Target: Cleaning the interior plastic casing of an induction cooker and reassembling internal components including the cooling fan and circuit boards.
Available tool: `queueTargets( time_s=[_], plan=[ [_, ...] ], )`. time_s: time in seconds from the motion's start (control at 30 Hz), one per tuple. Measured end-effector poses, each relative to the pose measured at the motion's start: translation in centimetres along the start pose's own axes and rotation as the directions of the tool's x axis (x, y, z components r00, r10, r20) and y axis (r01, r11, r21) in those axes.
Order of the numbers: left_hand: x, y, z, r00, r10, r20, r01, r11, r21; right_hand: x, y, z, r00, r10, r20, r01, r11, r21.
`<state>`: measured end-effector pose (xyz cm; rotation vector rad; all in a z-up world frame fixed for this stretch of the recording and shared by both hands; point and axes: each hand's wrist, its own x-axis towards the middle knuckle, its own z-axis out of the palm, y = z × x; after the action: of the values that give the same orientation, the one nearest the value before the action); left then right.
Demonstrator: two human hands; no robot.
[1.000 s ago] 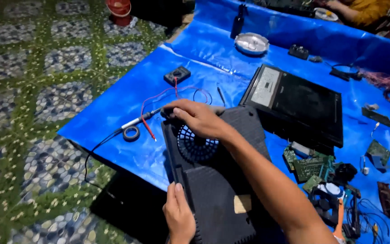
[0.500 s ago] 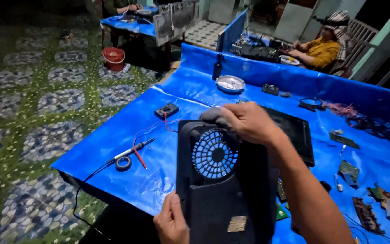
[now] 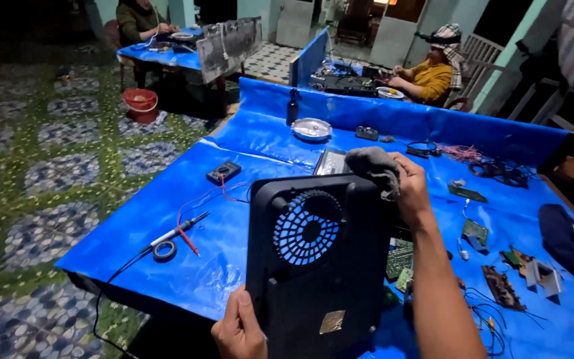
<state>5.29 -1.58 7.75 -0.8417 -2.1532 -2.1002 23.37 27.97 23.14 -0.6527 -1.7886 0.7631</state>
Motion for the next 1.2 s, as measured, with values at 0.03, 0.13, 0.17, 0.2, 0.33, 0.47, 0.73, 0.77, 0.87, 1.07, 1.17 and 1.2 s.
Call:
queueTargets(
  time_s=[0.03,0.13,0.17,0.2,0.33,0.47,0.73,0.77,0.87,1.07,1.17,1.2],
  plan=[
    [-0.1,-0.5,0.3,1.000,0.008,0.006,-0.008,1.000,-0.006,-0.8,-1.4,0.5,1.000,-0.005,-0.011,0.005,1.000,-0.003],
    [-0.1,-1.2,1.0,0.995,0.036,-0.088,-0.042,0.997,-0.064,-2.1,-3.2,1.3,0.993,0.060,0.098,-0.094,0.913,0.396],
    [-0.4,-1.2,1.0,0.991,0.053,-0.124,-0.063,0.995,-0.079,-2.4,-1.9,0.9,0.987,0.158,0.016,-0.154,0.930,0.334],
    [-0.6,-1.2,1.0,0.985,0.068,-0.160,-0.084,0.992,-0.094,-2.6,-0.6,0.5,0.966,0.249,-0.071,-0.221,0.935,0.277],
    [-1.0,-0.6,0.8,0.992,0.027,-0.121,-0.042,0.991,-0.123,-2.1,0.2,0.3,0.906,0.376,-0.195,-0.268,0.866,0.421],
    [0.0,-1.6,1.4,0.991,0.055,-0.123,-0.051,0.998,0.031,-0.6,2.7,-1.4,0.838,0.406,-0.365,-0.094,0.766,0.636],
    [6.6,4.8,1.3,0.897,0.438,-0.067,-0.426,0.894,0.138,-2.3,-1.0,-0.6,0.912,0.209,-0.353,-0.044,0.906,0.421],
    [7.0,5.4,1.6,0.848,0.528,-0.050,-0.515,0.843,0.156,-2.7,-1.6,-0.2,0.896,0.265,-0.357,-0.079,0.885,0.458],
    [8.7,10.0,1.8,0.741,0.671,-0.022,-0.652,0.727,0.216,-3.4,-2.1,0.2,0.900,0.299,-0.318,-0.082,0.831,0.550],
    [12.0,16.7,5.0,0.574,0.812,0.111,-0.784,0.506,0.359,-5.6,-5.1,0.3,0.878,0.355,-0.321,-0.151,0.842,0.519],
    [10.9,16.3,8.6,0.501,0.828,0.250,-0.829,0.377,0.412,-5.8,-4.0,0.6,0.726,0.569,-0.386,-0.295,0.765,0.573],
    [10.3,15.9,10.0,0.419,0.863,0.283,-0.871,0.292,0.396,-5.8,-2.9,0.6,0.699,0.579,-0.420,-0.287,0.765,0.577]
  ],
)
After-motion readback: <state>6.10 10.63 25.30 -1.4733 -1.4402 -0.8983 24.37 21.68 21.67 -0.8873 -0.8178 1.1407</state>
